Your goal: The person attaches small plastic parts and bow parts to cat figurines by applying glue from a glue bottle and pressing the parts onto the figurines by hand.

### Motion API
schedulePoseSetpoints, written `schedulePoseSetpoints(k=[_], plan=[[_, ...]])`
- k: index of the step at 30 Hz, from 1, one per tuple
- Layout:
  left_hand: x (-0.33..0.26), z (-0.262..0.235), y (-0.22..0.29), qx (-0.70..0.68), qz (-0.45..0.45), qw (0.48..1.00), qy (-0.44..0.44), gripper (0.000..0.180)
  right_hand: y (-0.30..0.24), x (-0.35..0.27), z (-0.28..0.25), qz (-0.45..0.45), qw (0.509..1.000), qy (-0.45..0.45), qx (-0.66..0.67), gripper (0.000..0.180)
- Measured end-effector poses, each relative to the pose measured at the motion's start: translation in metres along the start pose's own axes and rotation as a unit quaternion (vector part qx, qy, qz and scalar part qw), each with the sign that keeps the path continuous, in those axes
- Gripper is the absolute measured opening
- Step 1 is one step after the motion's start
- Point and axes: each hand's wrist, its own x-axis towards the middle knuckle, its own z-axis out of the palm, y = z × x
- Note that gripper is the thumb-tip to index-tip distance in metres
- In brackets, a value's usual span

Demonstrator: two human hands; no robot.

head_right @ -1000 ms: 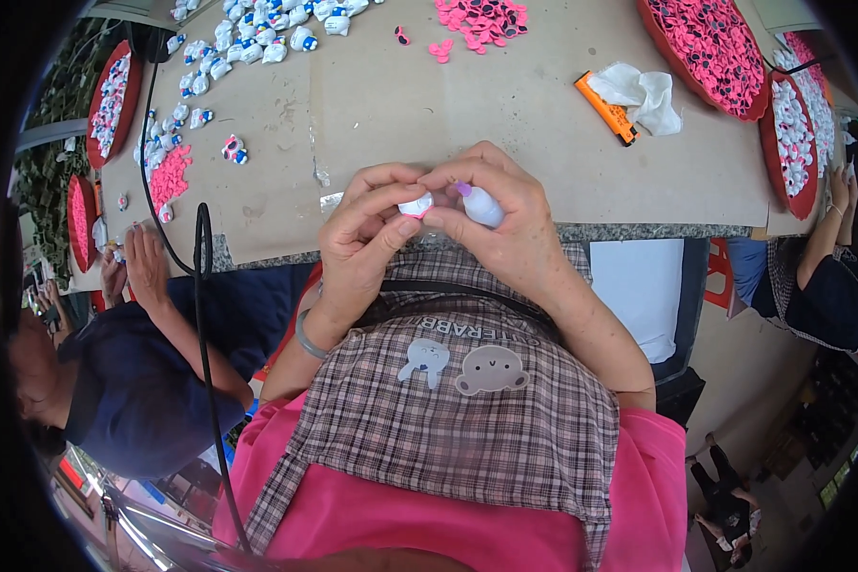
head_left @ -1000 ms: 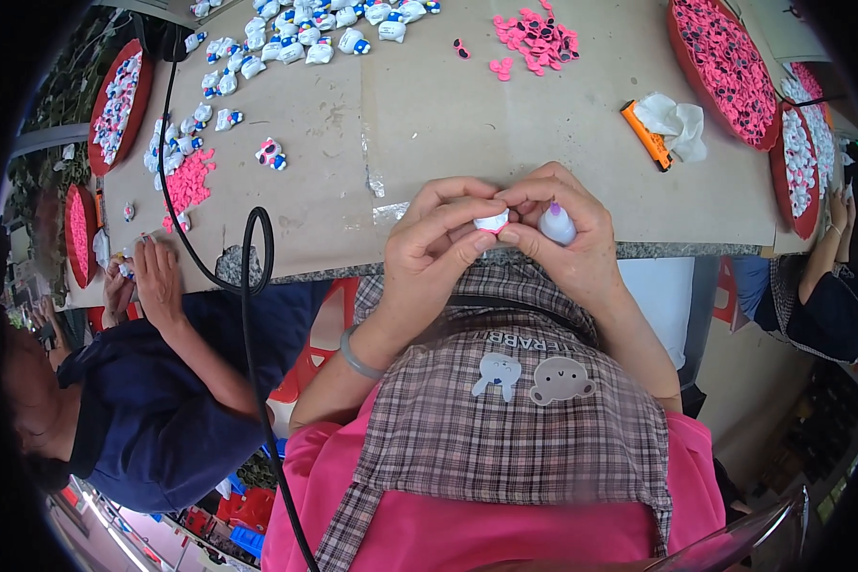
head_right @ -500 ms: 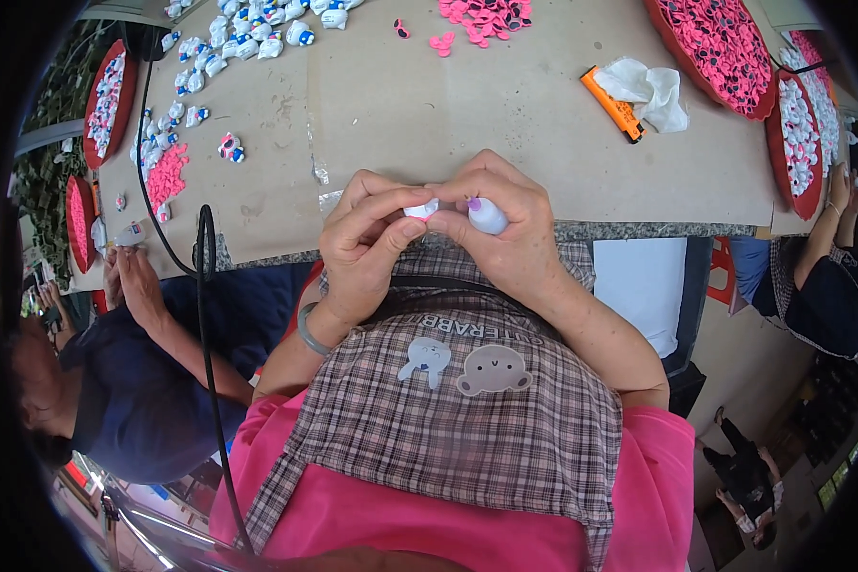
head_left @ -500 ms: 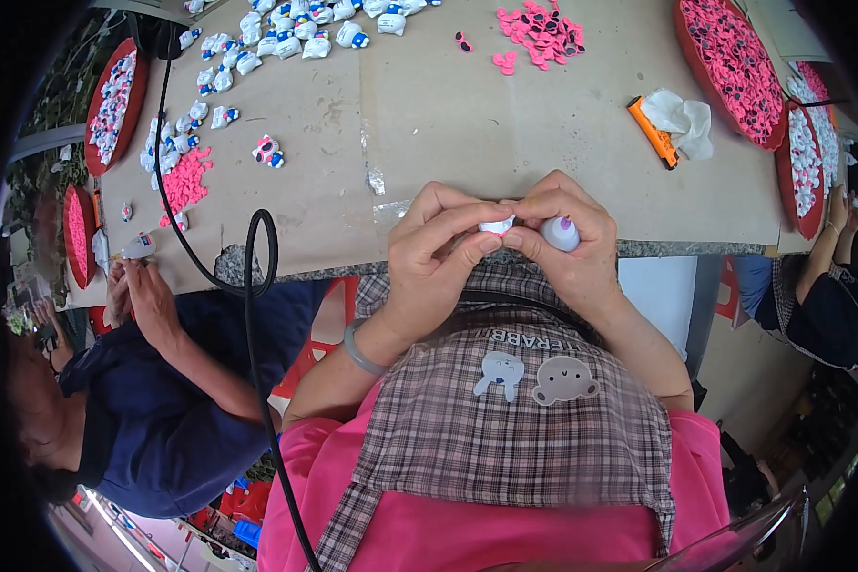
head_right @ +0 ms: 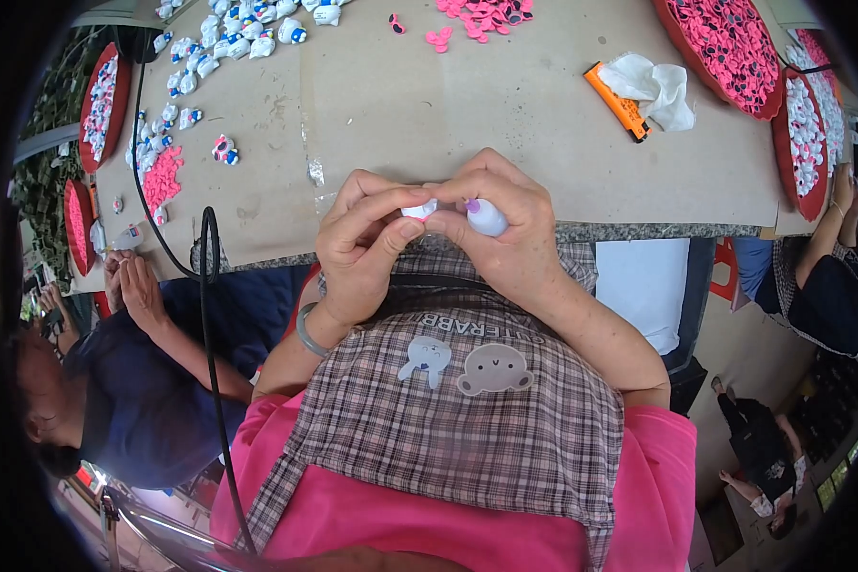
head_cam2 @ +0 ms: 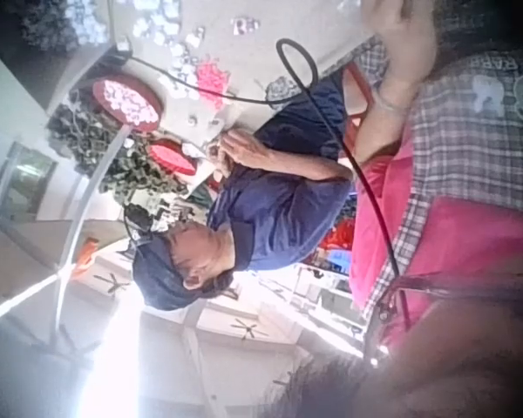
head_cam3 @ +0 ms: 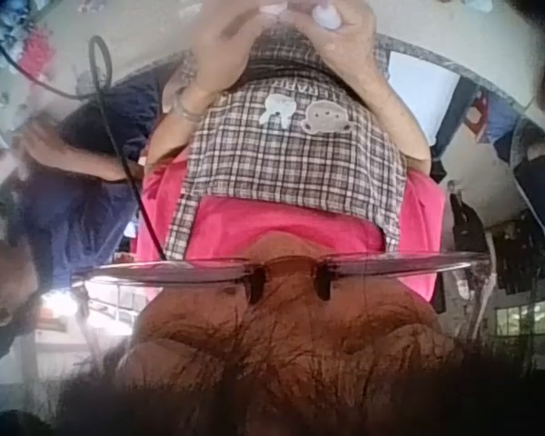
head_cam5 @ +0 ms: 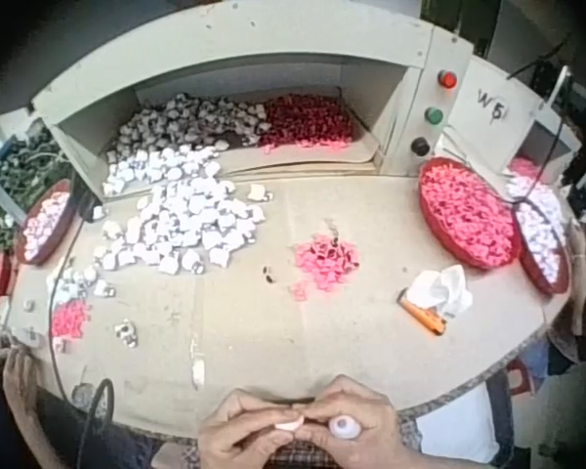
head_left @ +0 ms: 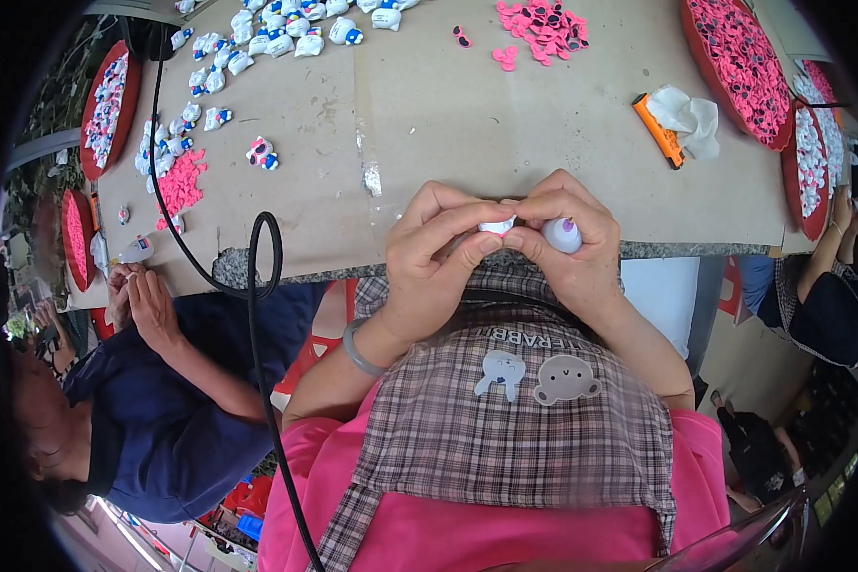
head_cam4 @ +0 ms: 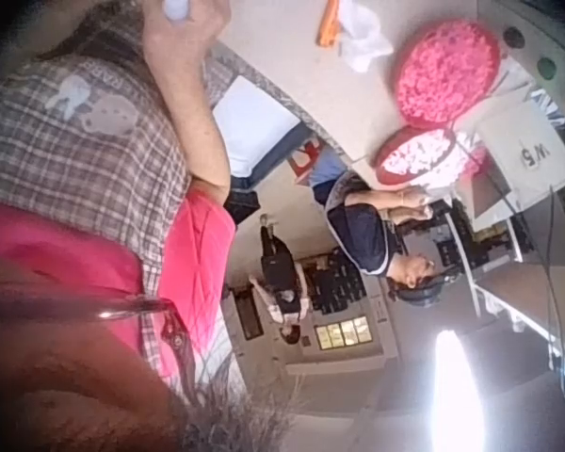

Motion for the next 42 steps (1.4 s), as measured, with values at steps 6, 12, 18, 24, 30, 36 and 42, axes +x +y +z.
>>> schedulePoseSetpoints(k=[6,12,18,24,30,36,42], plan=[[0.001,-0.001,0.002,-0.022,-0.014,1.000,-0.001,0.023,-0.002,0.001,0.000,0.000,1.000,0.003,0.014,0.021],[-0.001,-0.009,0.001,-0.270,-0.088,0.958,-0.032,0.030,-0.017,0.004,0.000,0.000,0.999,-0.039,0.029,0.035],[0.000,-0.015,-0.001,-0.511,-0.171,0.841,-0.043,0.041,-0.029,0.003,0.000,0.008,0.997,-0.077,0.024,0.049],[0.000,-0.015,-0.002,-0.558,-0.182,0.808,-0.045,0.042,-0.033,0.006,0.001,0.001,0.997,-0.082,0.010,0.047],[0.007,-0.045,0.022,-0.137,-0.055,0.988,0.044,0.028,-0.033,0.008,-0.006,0.012,0.999,-0.047,0.008,0.036],[0.021,-0.109,0.031,0.465,0.119,0.860,0.174,0.027,-0.029,0.002,-0.013,0.044,0.999,-0.020,-0.016,0.026],[0.033,-0.117,0.033,0.568,0.135,0.799,0.143,0.029,-0.028,0.003,-0.014,0.039,0.998,-0.035,-0.027,0.025]])
